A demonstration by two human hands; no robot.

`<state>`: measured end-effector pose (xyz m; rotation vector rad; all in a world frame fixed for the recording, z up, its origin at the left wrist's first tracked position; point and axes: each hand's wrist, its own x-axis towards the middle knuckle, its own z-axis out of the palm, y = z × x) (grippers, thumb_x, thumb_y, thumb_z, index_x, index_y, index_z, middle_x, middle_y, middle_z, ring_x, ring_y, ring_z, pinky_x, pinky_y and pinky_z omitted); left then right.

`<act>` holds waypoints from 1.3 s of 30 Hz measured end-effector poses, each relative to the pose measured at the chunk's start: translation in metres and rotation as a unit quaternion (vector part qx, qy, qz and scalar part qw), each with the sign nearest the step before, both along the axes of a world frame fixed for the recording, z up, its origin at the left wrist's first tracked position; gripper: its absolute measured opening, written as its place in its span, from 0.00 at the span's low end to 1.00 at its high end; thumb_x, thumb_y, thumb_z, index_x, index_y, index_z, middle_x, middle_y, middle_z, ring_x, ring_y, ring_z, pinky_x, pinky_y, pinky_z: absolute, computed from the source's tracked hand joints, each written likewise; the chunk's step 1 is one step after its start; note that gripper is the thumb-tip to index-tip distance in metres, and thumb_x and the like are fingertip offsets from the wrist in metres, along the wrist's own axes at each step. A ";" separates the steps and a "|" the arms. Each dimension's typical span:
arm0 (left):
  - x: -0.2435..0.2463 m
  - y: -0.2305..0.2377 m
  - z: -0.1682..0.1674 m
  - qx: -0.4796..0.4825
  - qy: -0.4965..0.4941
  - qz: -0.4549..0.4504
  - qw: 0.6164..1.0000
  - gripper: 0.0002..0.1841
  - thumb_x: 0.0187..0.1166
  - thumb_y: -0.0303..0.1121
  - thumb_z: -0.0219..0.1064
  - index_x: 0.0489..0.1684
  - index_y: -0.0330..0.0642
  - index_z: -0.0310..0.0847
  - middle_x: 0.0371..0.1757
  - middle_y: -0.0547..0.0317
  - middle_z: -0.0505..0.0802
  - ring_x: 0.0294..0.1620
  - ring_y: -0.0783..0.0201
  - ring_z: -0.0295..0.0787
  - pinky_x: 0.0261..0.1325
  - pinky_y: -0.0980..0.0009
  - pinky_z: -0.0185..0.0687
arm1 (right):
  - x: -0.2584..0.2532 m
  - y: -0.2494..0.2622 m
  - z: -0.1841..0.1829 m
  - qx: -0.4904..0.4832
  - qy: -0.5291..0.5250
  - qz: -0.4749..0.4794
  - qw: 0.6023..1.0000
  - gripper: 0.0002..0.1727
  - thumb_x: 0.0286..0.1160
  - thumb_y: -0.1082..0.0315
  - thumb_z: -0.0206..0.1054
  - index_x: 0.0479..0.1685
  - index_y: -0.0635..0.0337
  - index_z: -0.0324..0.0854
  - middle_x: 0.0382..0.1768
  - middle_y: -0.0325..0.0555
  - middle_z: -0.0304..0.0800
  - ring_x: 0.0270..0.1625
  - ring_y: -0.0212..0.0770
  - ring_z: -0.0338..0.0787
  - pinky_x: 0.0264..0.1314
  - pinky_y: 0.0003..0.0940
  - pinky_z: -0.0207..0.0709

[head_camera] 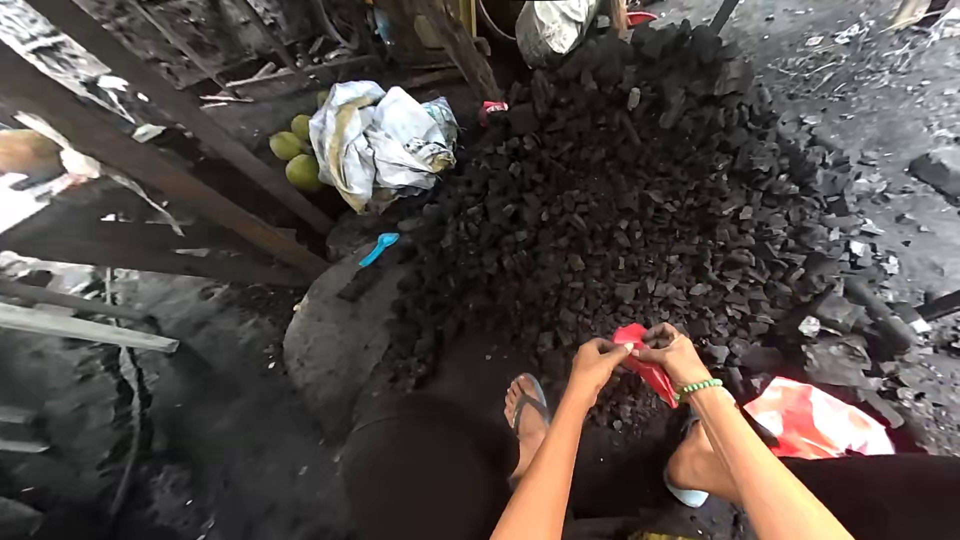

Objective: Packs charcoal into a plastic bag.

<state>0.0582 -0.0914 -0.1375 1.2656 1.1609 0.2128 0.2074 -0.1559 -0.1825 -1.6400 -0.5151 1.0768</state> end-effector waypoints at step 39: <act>-0.007 0.067 0.011 0.120 -0.131 -0.114 0.978 0.09 0.84 0.26 0.62 0.56 0.38 0.84 0.49 0.50 0.89 0.43 0.62 0.85 0.47 0.63 0.83 | 0.013 0.055 0.039 -0.041 -0.214 0.285 0.933 0.12 0.77 0.73 0.71 0.54 0.70 0.88 0.45 0.62 0.93 0.50 0.56 0.91 0.60 0.60 0.80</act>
